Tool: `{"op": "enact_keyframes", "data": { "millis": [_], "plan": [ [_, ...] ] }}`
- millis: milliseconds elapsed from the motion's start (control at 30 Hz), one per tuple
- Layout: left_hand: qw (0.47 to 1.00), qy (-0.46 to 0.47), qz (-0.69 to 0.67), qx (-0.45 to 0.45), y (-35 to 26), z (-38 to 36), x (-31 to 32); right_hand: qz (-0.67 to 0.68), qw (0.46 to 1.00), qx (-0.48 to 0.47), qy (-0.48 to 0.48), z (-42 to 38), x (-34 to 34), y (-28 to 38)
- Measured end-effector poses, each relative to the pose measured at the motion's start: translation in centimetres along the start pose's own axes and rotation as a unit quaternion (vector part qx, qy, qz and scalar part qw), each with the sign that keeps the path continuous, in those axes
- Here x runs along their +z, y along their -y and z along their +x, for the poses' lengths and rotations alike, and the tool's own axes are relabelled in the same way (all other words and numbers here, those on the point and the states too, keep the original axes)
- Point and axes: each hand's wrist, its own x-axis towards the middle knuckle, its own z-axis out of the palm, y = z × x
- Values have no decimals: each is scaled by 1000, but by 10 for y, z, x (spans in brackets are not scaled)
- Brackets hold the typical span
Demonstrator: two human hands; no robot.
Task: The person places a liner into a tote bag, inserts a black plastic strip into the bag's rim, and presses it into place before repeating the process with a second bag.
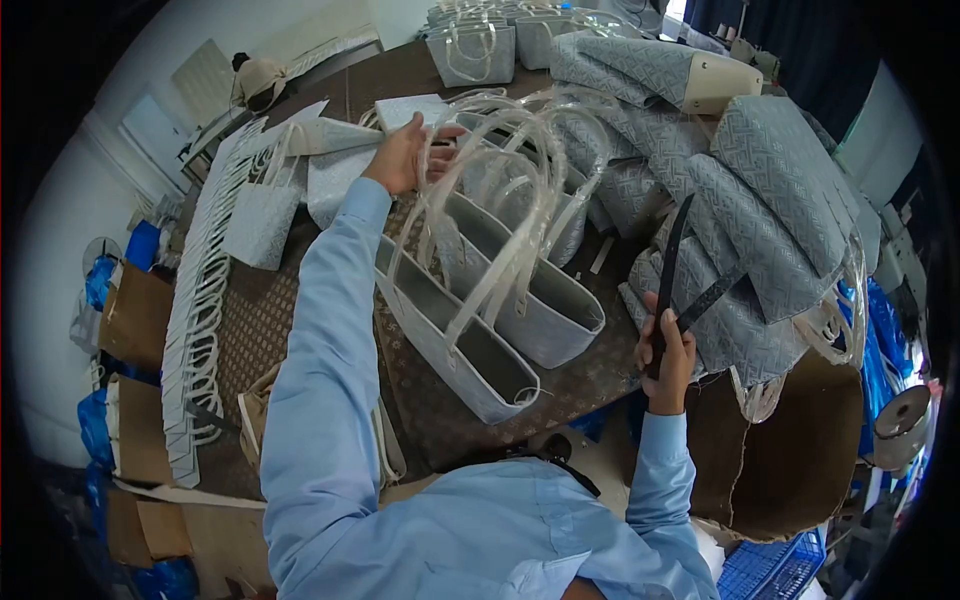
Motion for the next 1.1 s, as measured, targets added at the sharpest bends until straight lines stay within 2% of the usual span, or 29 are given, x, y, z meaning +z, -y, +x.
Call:
{"op": "enact_keyframes", "data": {
  "millis": [33, 67, 100, 133, 200, 233, 267, 300, 333, 367, 400, 433, 467, 500, 533, 567, 600, 633, 667, 700, 733, 767, 800, 833, 867, 933, 1000, 1067, 1100],
  "plan": [
    [995, 92, 34, -24, -4, 3, -1, -5, 1000, -10, -6, 6, 6, 0],
    [999, 22, 27, -32, -2, -6, 18, -77, 996, -47, 16, 14, 10, -1],
    [982, 121, 136, -57, -17, -23, 25, -148, 985, -81, 36, 20, 15, -4],
    [942, 218, 241, -80, -24, -36, 24, -151, 985, -84, 25, 24, 26, -5],
    [911, 401, 94, -20, -2, -43, 6, -236, 968, -82, 26, 33, 54, 1],
    [858, 456, 234, 28, -8, -46, 6, -238, 967, -86, 11, 40, 68, 2],
    [783, 499, 363, 78, -12, -49, 5, -279, 956, -75, 40, 43, 82, 1],
    [781, 511, 352, 74, -5, -45, -4, -319, 943, -60, 69, 45, 96, -1],
    [752, 602, 268, 14, 2, -40, -14, -357, 928, -37, 103, 48, 107, -1],
    [708, 681, 179, -50, 10, -37, -22, -356, 930, -29, 86, 54, 116, -7],
    [681, 714, 131, -93, 22, -34, -29, -420, 895, -43, 147, 60, 123, -12],
    [667, 729, 116, -97, 27, -36, -28, -480, 850, -55, 209, 66, 128, -16],
    [654, 742, 106, -99, 30, -39, -25, -452, 854, -67, 248, 73, 132, -26],
    [644, 759, 98, -15, 37, -38, -28, -450, 858, -69, 238, 75, 134, -33],
    [637, 764, 100, -20, 36, -40, -32, -467, 841, -36, 270, 77, 136, -39],
    [670, 734, 114, -6, 34, -40, -36, -485, 820, -5, 303, 80, 138, -41],
    [702, 701, 126, 10, 33, -42, -41, -485, 822, -8, 297, 79, 144, -43],
    [792, 597, 123, -31, 28, -46, -50, -470, 836, 59, 277, 74, 153, -46],
    [789, 601, 123, -35, 29, -47, -50, -453, 845, 126, 256, 71, 157, -48],
    [903, 347, 252, 8, 31, -47, -46, -451, 847, 128, 251, 71, 156, -51],
    [932, 57, 356, 49, 35, -47, -43, -459, 837, 153, 257, 70, 154, -54],
    [932, 57, 354, 43, 38, -41, -43, -465, 825, 179, 266, 70, 152, -58],
    [822, 55, 510, 248, 38, -28, -44, -461, 826, 182, 268, 69, 150, -63],
    [645, 53, 626, 435, 39, -19, -46, -466, 836, 134, 256, 67, 149, -68],
    [645, 55, 627, 433, 41, -15, -47, -472, 843, 86, 244, 65, 148, -72],
    [582, 181, 647, 458, 44, -5, -47, -490, 845, 59, 207, 64, 147, -73],
    [589, 162, 666, 427, 55, -6, -44, -505, 846, 26, 166, 64, 141, -76],
    [594, 156, 687, 388, 62, -11, -40, -623, 753, -206, 54, 59, 130, -92],
    [589, 146, 709, 359, 63, -11, -36, -616, 760, -204, 43, 55, 130, -93]
  ]
}}
